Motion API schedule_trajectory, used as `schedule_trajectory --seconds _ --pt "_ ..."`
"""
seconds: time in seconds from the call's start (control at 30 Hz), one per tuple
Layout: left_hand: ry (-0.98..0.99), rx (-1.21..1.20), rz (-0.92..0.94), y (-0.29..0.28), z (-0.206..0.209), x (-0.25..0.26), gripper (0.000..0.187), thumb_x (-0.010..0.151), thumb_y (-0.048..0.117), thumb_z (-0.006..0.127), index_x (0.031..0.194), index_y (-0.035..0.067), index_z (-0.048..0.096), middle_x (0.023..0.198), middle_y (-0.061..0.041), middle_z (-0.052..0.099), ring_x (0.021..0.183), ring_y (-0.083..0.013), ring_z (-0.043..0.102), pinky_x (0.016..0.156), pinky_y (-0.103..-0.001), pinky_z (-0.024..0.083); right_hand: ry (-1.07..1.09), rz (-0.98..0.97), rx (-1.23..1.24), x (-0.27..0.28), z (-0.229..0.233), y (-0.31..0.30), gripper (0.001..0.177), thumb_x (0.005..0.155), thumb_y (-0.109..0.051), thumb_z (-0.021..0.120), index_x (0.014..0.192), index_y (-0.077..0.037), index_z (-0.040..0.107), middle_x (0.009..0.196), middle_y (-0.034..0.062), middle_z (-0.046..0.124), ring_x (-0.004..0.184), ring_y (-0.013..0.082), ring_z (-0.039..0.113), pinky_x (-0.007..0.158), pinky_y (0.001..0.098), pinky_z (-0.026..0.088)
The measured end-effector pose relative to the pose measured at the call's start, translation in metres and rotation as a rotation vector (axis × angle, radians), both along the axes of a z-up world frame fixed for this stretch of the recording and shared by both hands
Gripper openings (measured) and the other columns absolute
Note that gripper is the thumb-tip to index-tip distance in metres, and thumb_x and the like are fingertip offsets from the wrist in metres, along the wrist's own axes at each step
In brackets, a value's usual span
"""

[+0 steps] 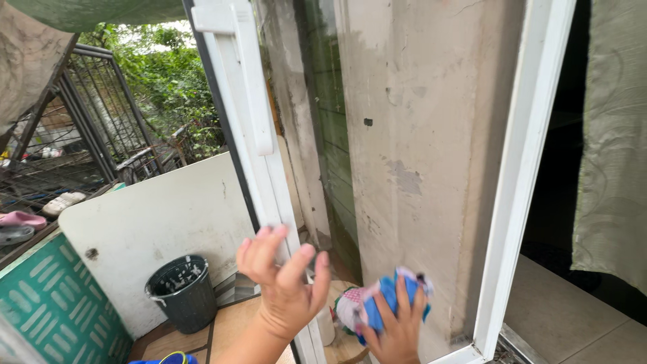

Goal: The person wipes a sliding window frame and glass with a blue cloth. They then spray a foaming cleaner onto the glass and scrub the surface with a red cloth in circular motions.

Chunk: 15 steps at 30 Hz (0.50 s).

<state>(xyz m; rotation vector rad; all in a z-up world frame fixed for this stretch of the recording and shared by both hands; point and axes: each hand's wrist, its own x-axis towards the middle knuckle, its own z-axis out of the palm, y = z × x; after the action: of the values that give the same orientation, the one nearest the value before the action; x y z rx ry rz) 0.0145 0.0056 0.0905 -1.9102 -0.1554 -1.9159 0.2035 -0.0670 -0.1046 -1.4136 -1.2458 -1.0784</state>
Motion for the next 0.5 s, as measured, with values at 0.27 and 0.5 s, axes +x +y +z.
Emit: schedule_trajectory --seconds 0.27,0.5 --pt "-0.049 -0.115 -0.122 0.002 -0.004 0.0 0.062 0.085 0.015 0.08 0.132 0.014 0.039 0.146 -0.023 0.038 0.136 -0.0408 0.038 0.119 -0.056 0.028 0.911 -0.211 0.483 0.02 0.091 0.031 0.06 0.105 -0.033 0.054 0.159 -0.014 0.038 0.165 0.0281 0.028 0.154 0.0481 0.02 0.123 0.062 0.011" --pt "-0.195 -0.426 -0.182 -0.004 -0.002 0.0 0.064 0.097 0.017 0.063 0.149 -0.003 0.031 0.152 -0.026 0.038 0.142 -0.0389 0.038 0.123 -0.05 0.028 -0.058 -0.007 -0.106 -0.008 0.053 0.018 0.077 0.07 -0.047 0.074 0.139 -0.021 0.051 0.158 0.0233 0.031 0.141 0.0583 0.019 0.111 0.0702 0.015"
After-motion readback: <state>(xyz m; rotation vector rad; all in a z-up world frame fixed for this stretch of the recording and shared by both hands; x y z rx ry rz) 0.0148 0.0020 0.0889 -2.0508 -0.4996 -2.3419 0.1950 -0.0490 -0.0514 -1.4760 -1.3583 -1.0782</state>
